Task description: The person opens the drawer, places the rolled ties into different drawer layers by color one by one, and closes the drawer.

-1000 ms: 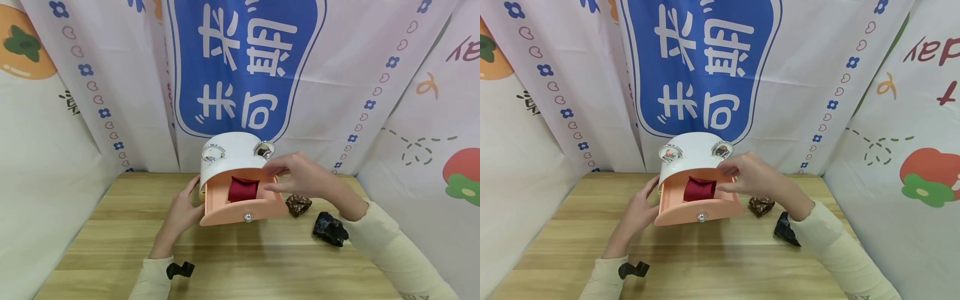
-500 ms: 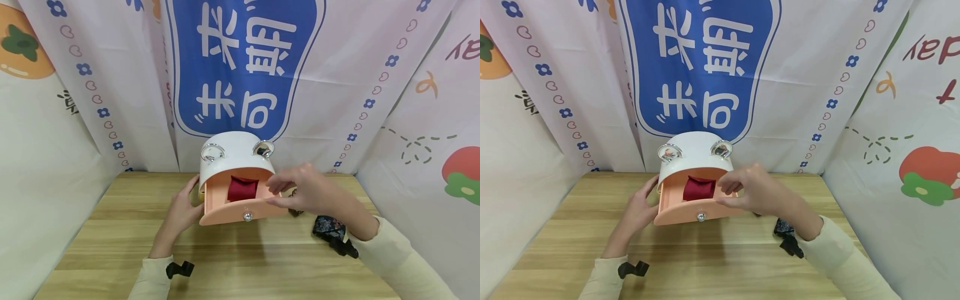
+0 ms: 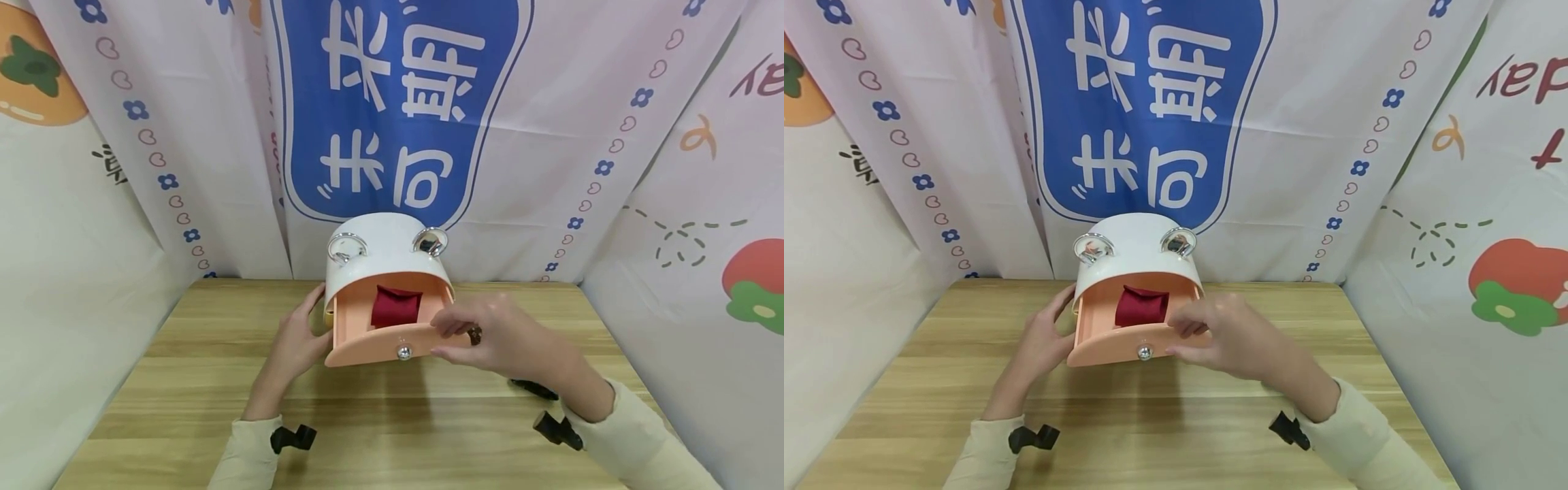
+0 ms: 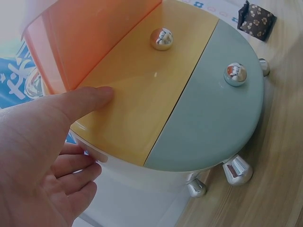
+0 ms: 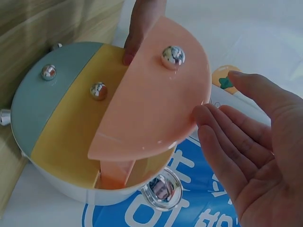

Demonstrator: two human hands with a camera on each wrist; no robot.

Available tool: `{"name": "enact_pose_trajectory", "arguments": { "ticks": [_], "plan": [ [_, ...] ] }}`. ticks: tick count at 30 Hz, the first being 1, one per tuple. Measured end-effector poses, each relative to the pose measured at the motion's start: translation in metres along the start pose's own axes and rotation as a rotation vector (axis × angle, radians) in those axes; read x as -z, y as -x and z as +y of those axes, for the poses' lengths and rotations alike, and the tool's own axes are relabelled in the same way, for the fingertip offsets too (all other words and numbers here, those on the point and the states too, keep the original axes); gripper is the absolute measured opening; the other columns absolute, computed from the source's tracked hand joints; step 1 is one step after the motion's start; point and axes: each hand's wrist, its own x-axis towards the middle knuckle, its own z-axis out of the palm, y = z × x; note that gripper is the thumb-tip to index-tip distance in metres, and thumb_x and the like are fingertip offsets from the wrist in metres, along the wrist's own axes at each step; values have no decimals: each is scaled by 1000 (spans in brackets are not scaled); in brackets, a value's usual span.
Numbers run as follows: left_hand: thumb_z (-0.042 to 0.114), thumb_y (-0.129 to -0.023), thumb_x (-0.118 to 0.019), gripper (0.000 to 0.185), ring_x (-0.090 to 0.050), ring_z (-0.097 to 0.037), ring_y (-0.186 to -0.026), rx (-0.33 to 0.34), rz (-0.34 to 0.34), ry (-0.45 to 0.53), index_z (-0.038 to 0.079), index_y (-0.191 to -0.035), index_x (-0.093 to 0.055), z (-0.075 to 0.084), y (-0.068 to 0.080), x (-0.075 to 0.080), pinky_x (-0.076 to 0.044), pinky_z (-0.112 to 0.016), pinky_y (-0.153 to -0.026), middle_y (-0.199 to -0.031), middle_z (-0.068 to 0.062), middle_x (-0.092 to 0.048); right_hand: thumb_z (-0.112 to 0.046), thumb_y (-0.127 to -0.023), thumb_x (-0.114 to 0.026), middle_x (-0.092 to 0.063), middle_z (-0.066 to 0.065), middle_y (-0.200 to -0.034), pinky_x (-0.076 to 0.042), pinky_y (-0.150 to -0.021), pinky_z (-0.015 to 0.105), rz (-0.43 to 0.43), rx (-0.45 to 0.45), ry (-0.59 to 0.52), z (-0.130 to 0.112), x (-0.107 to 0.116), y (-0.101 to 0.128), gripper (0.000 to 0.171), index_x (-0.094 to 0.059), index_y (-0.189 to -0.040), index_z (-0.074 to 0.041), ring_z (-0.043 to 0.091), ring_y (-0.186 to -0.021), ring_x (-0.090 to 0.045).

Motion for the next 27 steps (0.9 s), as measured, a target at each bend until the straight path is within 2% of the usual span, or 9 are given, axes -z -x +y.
{"name": "enact_pose_trajectory", "arguments": {
  "ticks": [8, 14, 22, 27],
  "plan": [
    [23, -89, -82, 88, -47, -45, -148, -8, 10, 1, 12, -164, -37, 1, 0, 1, -45, -65, -119, -162, -21, -48, -20, -88, -88, -83, 4, -101, -64, -77, 15, 28, -2, -20, 0, -20, 8, 24, -80, -106, -6, 9, -87, -78],
    [21, -88, -82, 88, -47, -46, -148, -7, 20, 9, 13, -164, -38, 2, 0, 0, -45, -65, -119, -162, -22, -48, -17, -88, -88, -82, 0, -98, -62, -78, 11, 79, 24, -51, 4, -41, 14, 20, -79, -104, -9, 4, -86, -77],
    [20, -89, -82, 86, -47, -46, -148, -11, 22, 8, 11, -164, -39, 1, 0, 0, -45, -66, -119, -161, -22, -48, -16, -86, -90, -81, 2, -98, -63, -75, 15, 212, -20, -52, 6, -74, 17, 21, -80, -102, -8, 9, -83, -77],
    [20, -90, -82, 87, -46, -46, -149, -10, 16, 4, 11, -164, -38, 2, 1, 1, -44, -66, -120, -163, -20, -48, -14, -83, -91, -81, -1, -88, -62, -71, 12, 322, -31, -45, 10, -96, 18, 18, -81, -96, -9, 4, -78, -77]
  ]
}}
